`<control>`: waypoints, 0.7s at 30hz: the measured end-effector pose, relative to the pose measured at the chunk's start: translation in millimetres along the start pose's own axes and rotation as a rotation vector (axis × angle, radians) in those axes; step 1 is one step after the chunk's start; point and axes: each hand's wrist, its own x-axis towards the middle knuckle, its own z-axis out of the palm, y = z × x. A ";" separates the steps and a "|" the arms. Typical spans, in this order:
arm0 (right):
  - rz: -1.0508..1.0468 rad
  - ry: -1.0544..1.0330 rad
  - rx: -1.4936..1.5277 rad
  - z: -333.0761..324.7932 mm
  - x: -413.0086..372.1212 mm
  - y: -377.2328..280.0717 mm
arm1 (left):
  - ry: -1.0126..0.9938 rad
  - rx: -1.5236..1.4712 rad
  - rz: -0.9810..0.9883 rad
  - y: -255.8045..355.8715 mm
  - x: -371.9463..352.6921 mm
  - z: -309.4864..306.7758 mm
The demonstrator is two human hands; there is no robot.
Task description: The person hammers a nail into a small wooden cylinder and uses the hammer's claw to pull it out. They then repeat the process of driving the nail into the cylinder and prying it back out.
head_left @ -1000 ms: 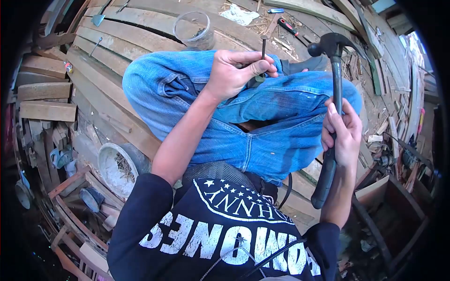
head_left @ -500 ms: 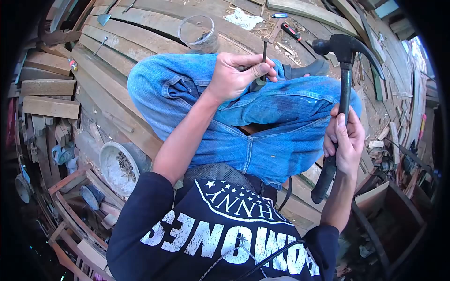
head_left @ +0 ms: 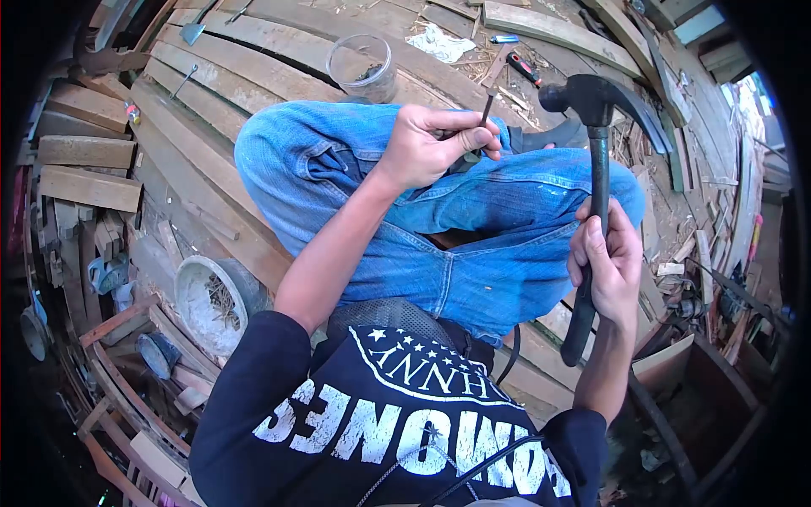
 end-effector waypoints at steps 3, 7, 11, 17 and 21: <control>0.111 -0.006 -0.118 -0.1 -0.6 -10.1 | -0.033 0.029 0.029 0.8 0.1 0.0; 0.098 -0.017 -0.055 -1.5 -6.5 -15.9 | -0.035 0.111 0.131 -1.1 -1.7 1.7; 0.058 -0.049 -0.160 -10.7 -12.9 -30.5 | -0.035 0.167 0.190 -5.8 -3.1 -1.1; -0.151 -0.139 -0.516 -7.2 -20.6 -55.3 | -0.028 0.291 0.326 -4.7 -3.7 2.6; 0.027 -0.159 -0.657 4.6 -19.4 -76.5 | -0.032 0.332 0.388 -5.8 -3.4 0.7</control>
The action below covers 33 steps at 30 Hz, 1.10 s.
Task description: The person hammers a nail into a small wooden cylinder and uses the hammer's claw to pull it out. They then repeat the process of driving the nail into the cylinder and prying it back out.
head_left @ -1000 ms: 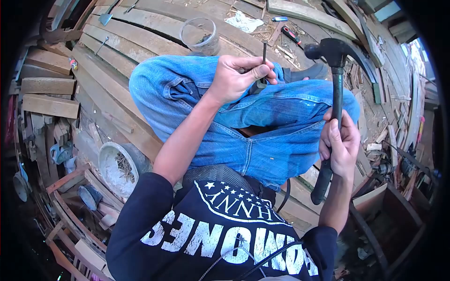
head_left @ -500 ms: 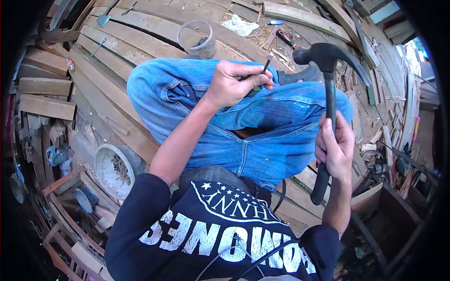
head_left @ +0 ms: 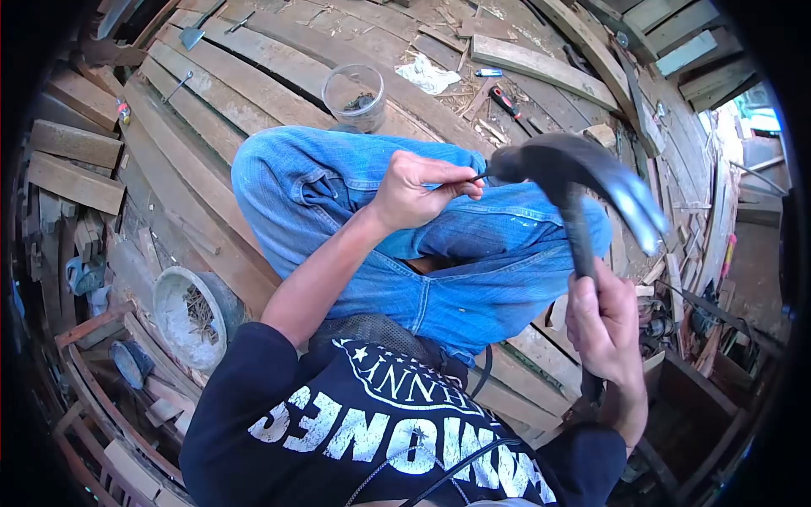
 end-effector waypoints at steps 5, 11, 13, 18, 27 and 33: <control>-0.089 0.073 0.121 -1.6 2.7 -10.6 | 0.027 -0.021 -0.076 3.6 -0.6 2.0; 0.010 -0.082 -0.071 1.2 3.3 -2.8 | 0.036 -0.022 -0.078 3.8 1.5 0.4; -0.003 0.027 -0.071 0.0 0.7 -16.4 | 0.028 -0.024 -0.101 2.3 -0.1 0.9; -0.131 0.072 -0.003 -1.4 1.5 -17.1 | 0.041 0.017 -0.073 3.2 -0.4 0.5; -0.130 0.048 0.055 -4.7 1.2 -18.1 | 0.025 -0.030 -0.035 0.7 -0.2 0.0; -0.063 -0.003 -0.003 -5.4 5.1 -18.3 | -0.009 -0.011 -0.048 0.6 2.4 -0.5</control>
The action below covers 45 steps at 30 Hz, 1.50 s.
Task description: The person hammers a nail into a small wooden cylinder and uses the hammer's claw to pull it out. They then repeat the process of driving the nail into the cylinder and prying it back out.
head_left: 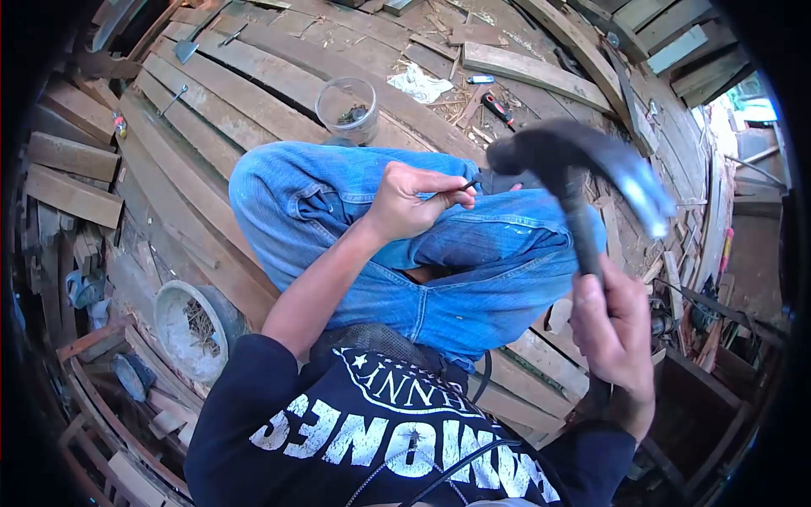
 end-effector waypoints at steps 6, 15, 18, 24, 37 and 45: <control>0.063 0.067 -0.143 2.0 0.1 -1.8 | -0.007 0.043 0.022 3.6 0.9 -1.7; -0.126 0.082 -0.017 -4.8 -6.7 3.9 | 0.003 0.086 0.005 6.0 2.4 0.2; -0.109 0.097 -0.076 0.2 -4.1 4.9 | -0.001 0.080 0.020 6.0 3.7 0.9; 0.043 0.073 -0.063 -2.1 -4.7 -8.9 | -0.029 0.091 0.013 1.2 -1.0 1.1; -0.066 0.110 0.002 3.2 -7.7 4.3 | -0.026 0.116 0.045 2.1 0.7 0.1; 0.046 0.084 0.051 -2.6 -9.2 -4.9 | 0.001 0.073 0.008 6.2 0.2 2.7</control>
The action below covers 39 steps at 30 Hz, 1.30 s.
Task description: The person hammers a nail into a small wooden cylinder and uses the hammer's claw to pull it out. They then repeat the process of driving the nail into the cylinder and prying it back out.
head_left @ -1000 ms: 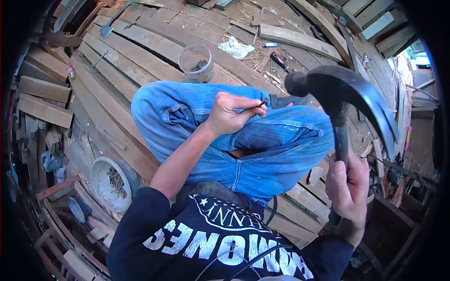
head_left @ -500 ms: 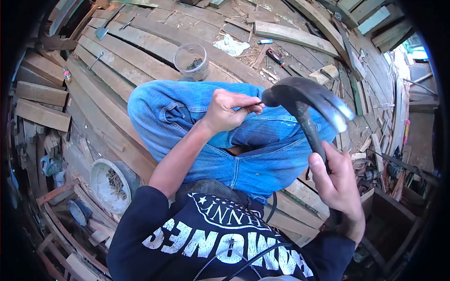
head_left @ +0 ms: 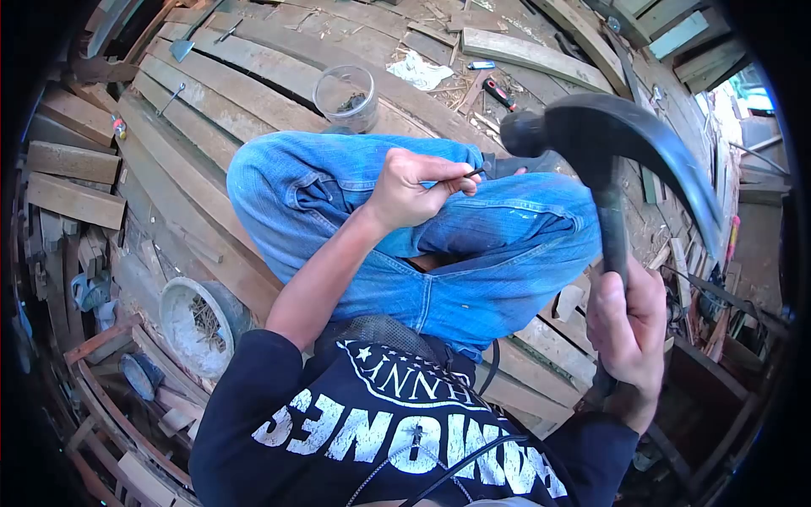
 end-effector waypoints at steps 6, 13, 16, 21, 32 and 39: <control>-0.004 -0.021 -0.187 4.4 8.3 3.7 | -0.021 -0.023 0.003 -5.6 0.6 -1.8; 0.083 -0.055 -0.159 8.9 9.9 2.8 | -0.030 0.001 0.002 -1.2 2.3 -1.3; 0.037 -0.042 -0.108 5.8 9.5 -0.8 | -0.015 -0.004 -0.016 -3.1 1.7 0.4; -0.028 -0.002 -0.051 3.9 11.5 7.2 | -0.019 0.046 -0.016 -3.7 0.7 -0.5; 0.065 -0.082 -0.166 2.6 14.7 4.7 | -0.018 0.054 -0.039 3.7 4.5 1.0; -0.022 -0.003 0.044 -0.6 11.5 6.1 | -0.003 0.023 -0.062 0.6 1.9 1.2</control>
